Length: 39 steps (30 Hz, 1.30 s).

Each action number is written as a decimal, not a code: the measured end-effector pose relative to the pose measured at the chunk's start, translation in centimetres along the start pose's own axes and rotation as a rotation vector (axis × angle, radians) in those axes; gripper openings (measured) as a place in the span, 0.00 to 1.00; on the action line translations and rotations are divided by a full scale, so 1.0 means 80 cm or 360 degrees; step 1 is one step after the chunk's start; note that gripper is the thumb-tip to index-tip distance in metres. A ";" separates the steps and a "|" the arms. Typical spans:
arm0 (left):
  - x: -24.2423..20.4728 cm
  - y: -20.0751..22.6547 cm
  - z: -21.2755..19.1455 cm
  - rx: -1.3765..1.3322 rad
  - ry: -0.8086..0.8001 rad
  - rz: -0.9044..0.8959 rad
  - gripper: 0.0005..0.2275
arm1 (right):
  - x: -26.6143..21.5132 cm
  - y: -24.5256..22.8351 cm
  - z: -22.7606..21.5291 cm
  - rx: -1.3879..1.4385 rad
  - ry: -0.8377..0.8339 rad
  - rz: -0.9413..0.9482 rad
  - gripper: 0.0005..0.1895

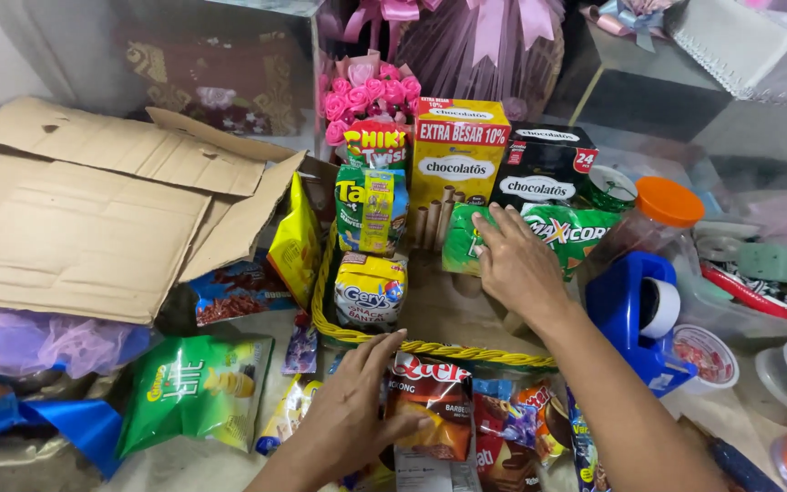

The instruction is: Arranging and securing various snack packages into a gift basket using a hot glue gun.

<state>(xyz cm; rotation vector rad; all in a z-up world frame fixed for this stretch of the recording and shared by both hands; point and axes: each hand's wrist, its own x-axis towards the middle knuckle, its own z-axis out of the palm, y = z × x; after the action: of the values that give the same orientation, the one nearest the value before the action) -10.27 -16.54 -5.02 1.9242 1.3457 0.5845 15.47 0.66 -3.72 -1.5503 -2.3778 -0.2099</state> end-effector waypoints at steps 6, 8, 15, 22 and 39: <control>0.007 -0.009 0.001 0.0099 -0.0083 0.0061 0.40 | -0.002 0.005 0.002 -0.0108 0.0144 -0.0130 0.26; 0.006 -0.014 0.005 0.0135 -0.0107 0.0068 0.40 | -0.002 0.009 0.005 -0.0134 0.0150 -0.0169 0.26; -0.002 -0.002 -0.007 0.0042 -0.0189 -0.0004 0.33 | -0.002 0.013 0.005 -0.0210 0.0129 -0.0170 0.26; 0.057 0.034 -0.083 -0.0243 0.0231 0.0221 0.34 | 0.001 0.013 -0.001 -0.0424 0.0145 -0.0197 0.27; 0.222 0.014 -0.063 0.0905 0.0487 0.0397 0.29 | -0.004 0.016 -0.002 -0.0361 0.0117 -0.0067 0.20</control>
<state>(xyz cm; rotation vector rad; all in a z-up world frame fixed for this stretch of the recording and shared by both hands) -6.83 1.26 -1.42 2.5698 1.5965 0.6899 16.81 0.86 -3.75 -1.5579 -2.3988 -0.5532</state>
